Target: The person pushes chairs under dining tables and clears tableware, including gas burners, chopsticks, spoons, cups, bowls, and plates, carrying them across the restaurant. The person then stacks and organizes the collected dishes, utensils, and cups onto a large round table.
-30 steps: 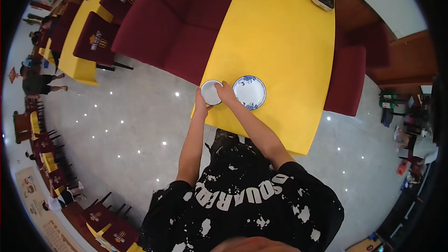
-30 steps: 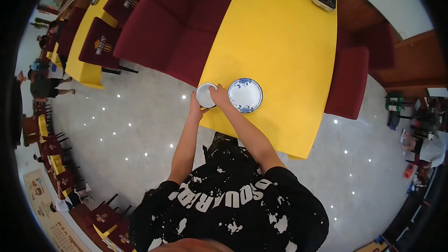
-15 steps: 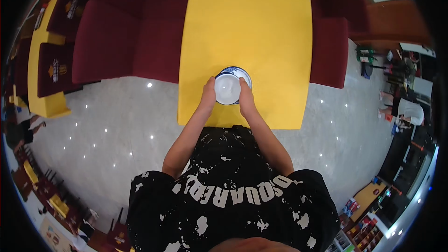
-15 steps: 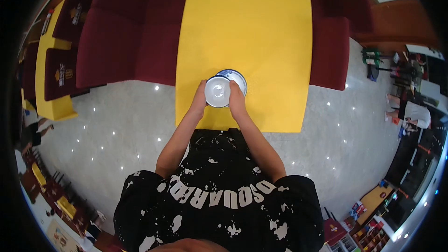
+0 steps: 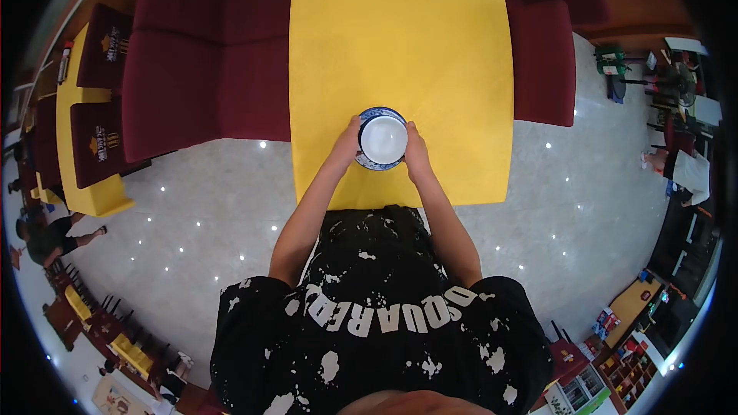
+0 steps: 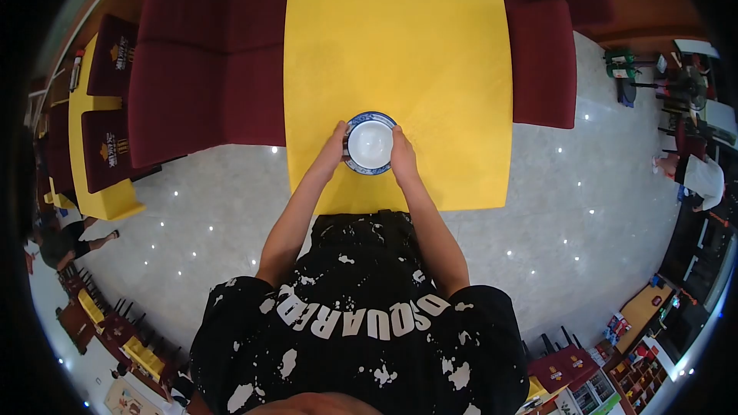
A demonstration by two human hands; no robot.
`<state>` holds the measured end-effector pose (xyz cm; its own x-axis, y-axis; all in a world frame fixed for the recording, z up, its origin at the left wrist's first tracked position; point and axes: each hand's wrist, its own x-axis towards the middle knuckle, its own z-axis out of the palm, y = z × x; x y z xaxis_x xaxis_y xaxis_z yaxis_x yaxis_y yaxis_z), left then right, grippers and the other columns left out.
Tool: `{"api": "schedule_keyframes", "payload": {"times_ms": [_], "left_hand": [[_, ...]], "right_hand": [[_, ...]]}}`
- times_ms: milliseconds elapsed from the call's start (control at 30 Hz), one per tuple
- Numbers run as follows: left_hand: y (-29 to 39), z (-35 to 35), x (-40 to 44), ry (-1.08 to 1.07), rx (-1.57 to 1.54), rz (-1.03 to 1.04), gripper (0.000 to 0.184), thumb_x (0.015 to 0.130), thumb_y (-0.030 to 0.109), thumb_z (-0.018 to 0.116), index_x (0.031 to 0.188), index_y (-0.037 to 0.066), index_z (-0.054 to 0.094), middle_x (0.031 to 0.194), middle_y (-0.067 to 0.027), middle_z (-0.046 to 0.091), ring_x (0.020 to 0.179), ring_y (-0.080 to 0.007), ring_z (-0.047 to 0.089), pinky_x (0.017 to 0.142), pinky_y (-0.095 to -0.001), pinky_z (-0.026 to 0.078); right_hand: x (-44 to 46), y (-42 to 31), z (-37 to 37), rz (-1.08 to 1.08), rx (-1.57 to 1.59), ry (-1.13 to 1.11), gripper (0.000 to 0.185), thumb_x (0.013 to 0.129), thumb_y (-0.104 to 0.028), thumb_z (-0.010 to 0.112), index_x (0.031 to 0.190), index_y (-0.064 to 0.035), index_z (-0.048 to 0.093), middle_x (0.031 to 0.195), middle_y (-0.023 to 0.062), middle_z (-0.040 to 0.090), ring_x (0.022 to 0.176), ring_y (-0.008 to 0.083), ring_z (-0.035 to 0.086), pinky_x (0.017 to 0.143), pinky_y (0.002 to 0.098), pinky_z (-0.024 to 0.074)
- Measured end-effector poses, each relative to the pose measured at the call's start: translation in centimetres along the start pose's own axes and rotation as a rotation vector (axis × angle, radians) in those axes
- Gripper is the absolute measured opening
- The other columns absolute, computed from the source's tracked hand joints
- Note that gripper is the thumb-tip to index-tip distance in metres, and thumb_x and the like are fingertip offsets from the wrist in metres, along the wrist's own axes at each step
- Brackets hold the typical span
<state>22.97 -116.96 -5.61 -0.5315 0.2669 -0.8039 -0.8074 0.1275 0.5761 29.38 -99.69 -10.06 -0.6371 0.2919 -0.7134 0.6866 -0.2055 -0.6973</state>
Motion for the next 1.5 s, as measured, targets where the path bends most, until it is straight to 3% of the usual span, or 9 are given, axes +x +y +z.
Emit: {"api": "schedule_keyframes", "payload": {"times_ms": [100,200,300,400,767,1000,1067,1133,1500], "left_hand": [[-3.3,-2.6,3.6,0.508,0.225,0.411,0.057,0.103,0.048,0.031,0.127,0.005,0.059,0.129,-0.015,0.061,0.117,-0.0265,0.058,0.101,-0.0341,0.044],[-5.2,-3.2,7.0,0.39,0.105,0.27,0.054,0.1,0.049,0.036,0.128,0.009,0.059,0.131,-0.0143,0.059,0.12,-0.0285,0.055,0.102,-0.0397,0.042],[-2.3,-0.9,4.5,0.218,-0.048,-0.129,0.057,0.095,0.055,0.043,0.132,0.014,0.056,0.134,-0.0136,0.057,0.119,-0.0293,0.056,0.098,-0.0503,0.044],[-3.6,-1.2,6.0,0.06,-0.064,-0.167,0.067,0.089,0.064,0.049,0.139,0.02,0.049,0.137,-0.013,0.054,0.116,-0.0308,0.058,0.087,-0.0596,0.047],[-9.9,-0.6,5.6,-0.052,0.078,-0.091,0.07,0.091,0.055,0.052,0.145,0.013,0.041,0.139,-0.0184,0.038,0.125,-0.0316,0.05,0.09,-0.048,0.052],[-15.7,2.3,2.3,-0.133,0.285,-0.004,0.069,0.092,0.052,0.052,0.144,0.008,0.04,0.141,-0.0222,0.031,0.127,-0.0331,0.044,0.106,-0.0436,0.04],[-17.6,3.5,0.6,-0.177,0.387,0.039,0.058,0.095,0.049,0.048,0.137,0.009,0.044,0.131,-0.0175,0.047,0.117,-0.0285,0.055,0.098,-0.0414,0.048],[-19.4,5.3,-0.3,-0.258,0.49,0.058,0.048,0.098,0.046,0.045,0.131,0.01,0.048,0.122,-0.0127,0.062,0.107,-0.0236,0.065,0.089,-0.0396,0.056],[-38.2,32.1,-18.6,-0.856,0.94,-0.275,0.047,0.096,0.044,0.043,0.12,0.008,0.061,0.113,-0.0113,0.067,0.109,-0.0211,0.063,0.09,-0.039,0.052]], "right_hand": [[0.5,-0.2,-1.4,-0.094,-0.177,0.083,0.059,0.102,-0.051,0.034,0.12,-0.0031,0.063,0.109,0.0115,0.066,0.096,0.017,0.062,0.078,0.0339,0.0496],[2.8,0.8,-1.9,-0.309,-0.2,0.375,0.059,0.101,-0.05,0.037,0.123,-0.0006,0.061,0.107,0.0119,0.067,0.093,0.0189,0.063,0.077,0.0342,0.05],[0.6,-2.8,-0.9,0.249,0.17,0.135,0.055,0.099,-0.047,0.042,0.122,-0.0018,0.061,0.106,0.0116,0.067,0.09,0.0213,0.064,0.077,0.0358,0.0505],[4.1,2.0,-0.5,0.196,0.347,0.045,0.048,0.096,-0.042,0.048,0.12,-0.0026,0.061,0.107,0.0114,0.067,0.092,0.0215,0.064,0.082,0.0355,0.0496],[-0.1,10.5,-0.6,0.133,0.614,0.207,0.037,0.092,-0.03,0.052,0.113,-0.0002,0.06,0.105,0.0127,0.067,0.093,0.0221,0.065,0.083,0.0353,0.0523],[-6.6,19.4,-3.1,0.052,0.816,0.279,0.039,0.096,-0.036,0.045,0.104,-0.0031,0.064,0.097,0.0118,0.07,0.09,0.0226,0.069,0.081,0.0366,0.0551],[-10.0,21.6,-3.9,0.053,0.864,0.384,0.04,0.096,-0.037,0.044,0.105,-0.0037,0.064,0.096,0.0109,0.07,0.089,0.0218,0.068,0.081,0.0365,0.0543],[-13.4,23.3,-5.3,0.046,0.942,0.484,0.038,0.095,-0.035,0.046,0.105,-0.0039,0.065,0.093,0.0099,0.069,0.085,0.0209,0.067,0.078,0.0358,0.0532],[-37.2,41.5,-21.6,0.166,1.205,1.181,0.045,0.086,-0.03,0.057,0.112,0.0067,0.062,0.108,0.0189,0.066,0.096,0.024,0.064,0.083,0.0361,0.0512]]}}
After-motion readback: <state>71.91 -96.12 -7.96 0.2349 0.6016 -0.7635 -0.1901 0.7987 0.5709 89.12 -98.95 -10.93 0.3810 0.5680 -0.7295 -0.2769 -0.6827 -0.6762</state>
